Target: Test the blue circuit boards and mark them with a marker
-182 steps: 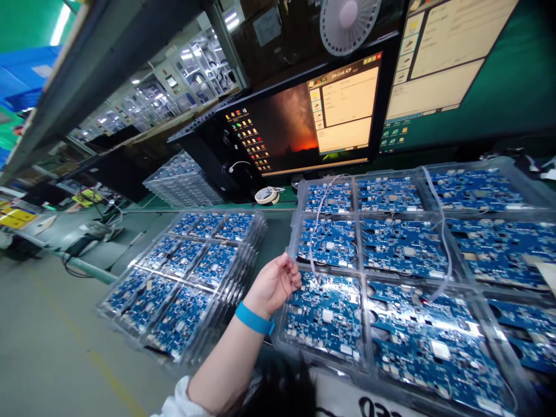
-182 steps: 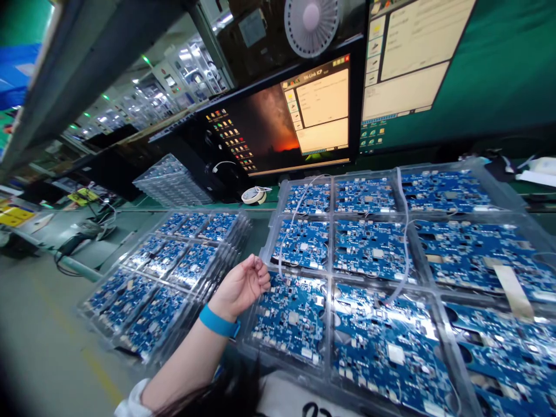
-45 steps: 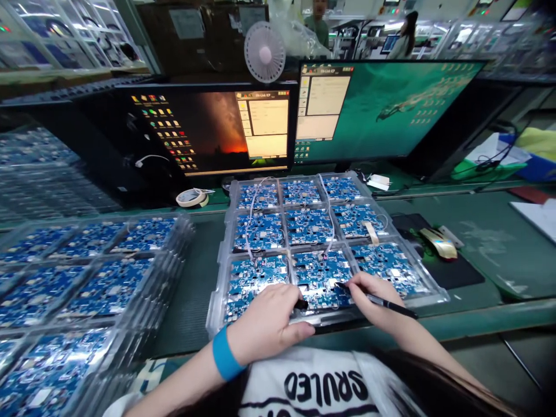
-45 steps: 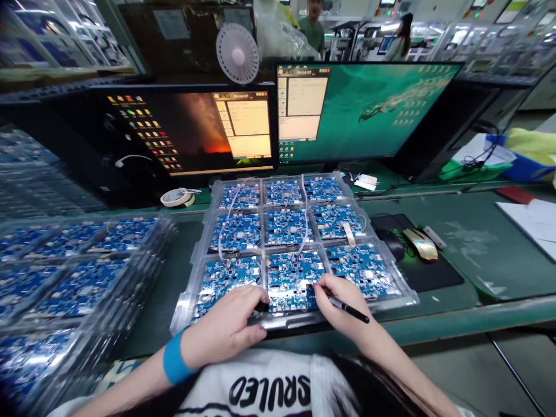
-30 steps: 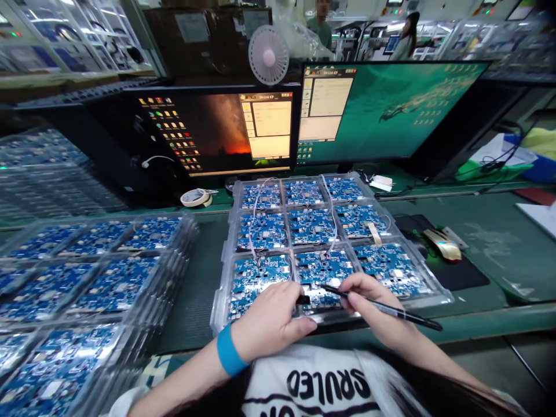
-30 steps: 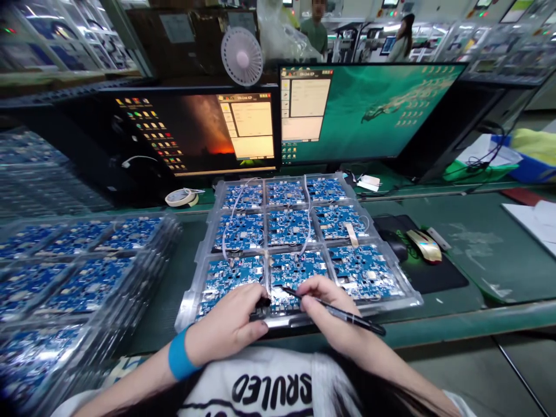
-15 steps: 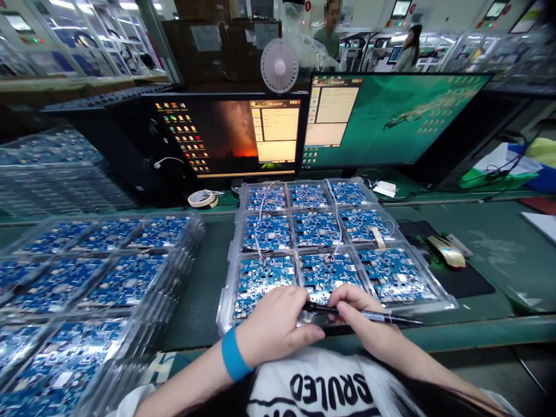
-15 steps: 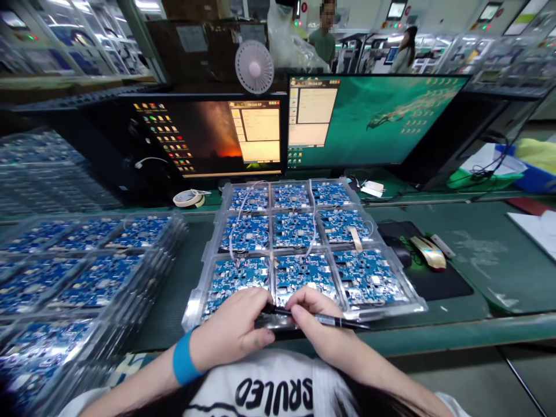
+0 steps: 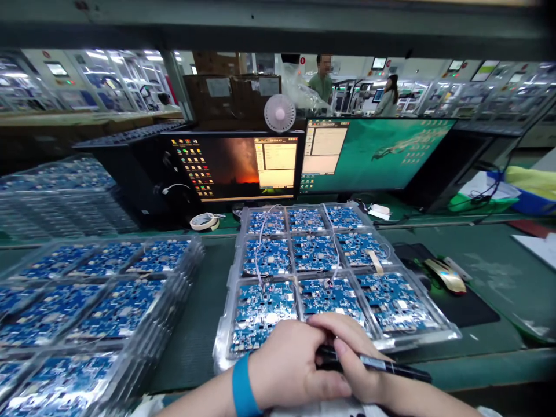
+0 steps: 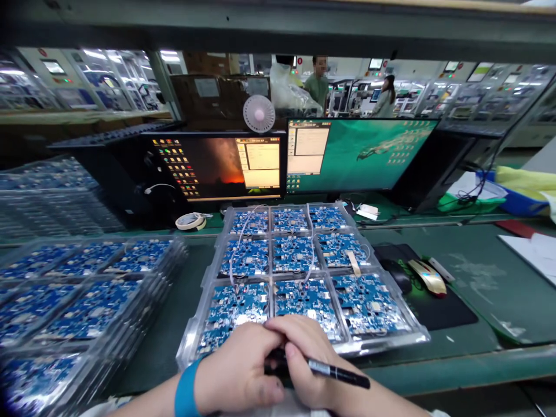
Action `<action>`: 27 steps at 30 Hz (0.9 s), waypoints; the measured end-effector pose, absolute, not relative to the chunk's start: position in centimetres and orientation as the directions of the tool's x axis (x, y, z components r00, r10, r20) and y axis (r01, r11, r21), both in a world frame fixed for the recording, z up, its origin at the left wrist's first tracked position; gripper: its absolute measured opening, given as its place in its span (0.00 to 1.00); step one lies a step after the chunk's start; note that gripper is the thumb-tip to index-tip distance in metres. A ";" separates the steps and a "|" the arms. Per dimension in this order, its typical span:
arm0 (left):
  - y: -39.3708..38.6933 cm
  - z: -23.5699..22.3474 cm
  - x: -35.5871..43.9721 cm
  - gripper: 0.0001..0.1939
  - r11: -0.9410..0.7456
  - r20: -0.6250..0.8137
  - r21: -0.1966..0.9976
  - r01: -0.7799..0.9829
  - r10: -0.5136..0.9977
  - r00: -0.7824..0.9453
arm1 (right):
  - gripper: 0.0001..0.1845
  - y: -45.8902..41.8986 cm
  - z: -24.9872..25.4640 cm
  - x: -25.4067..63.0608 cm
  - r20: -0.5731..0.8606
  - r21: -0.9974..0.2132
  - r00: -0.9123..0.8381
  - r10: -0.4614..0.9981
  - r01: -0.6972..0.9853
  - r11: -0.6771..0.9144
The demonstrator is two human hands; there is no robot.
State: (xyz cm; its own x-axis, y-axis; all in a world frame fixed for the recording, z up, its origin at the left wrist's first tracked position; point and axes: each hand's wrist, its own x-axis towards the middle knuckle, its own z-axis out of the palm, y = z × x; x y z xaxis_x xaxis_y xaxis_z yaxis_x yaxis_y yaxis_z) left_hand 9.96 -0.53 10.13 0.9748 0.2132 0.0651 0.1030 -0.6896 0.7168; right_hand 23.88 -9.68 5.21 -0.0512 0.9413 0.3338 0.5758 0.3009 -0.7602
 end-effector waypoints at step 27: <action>3.6 3.7 13.0 0.41 -0.915 0.252 0.370 0.162 0.266 0.930 | 0.09 -2.5 2.4 28.9 0.061 -0.420 0.261 0.963 0.882 -0.213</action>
State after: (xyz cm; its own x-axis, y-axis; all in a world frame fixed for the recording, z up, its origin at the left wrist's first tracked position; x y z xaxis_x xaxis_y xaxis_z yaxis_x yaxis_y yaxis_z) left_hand 12.96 3.61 3.66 0.9304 0.2665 0.2516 0.1619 -0.9147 0.3702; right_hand 28.87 -2.52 2.41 0.2614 0.9633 0.0610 0.8822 -0.2128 -0.4201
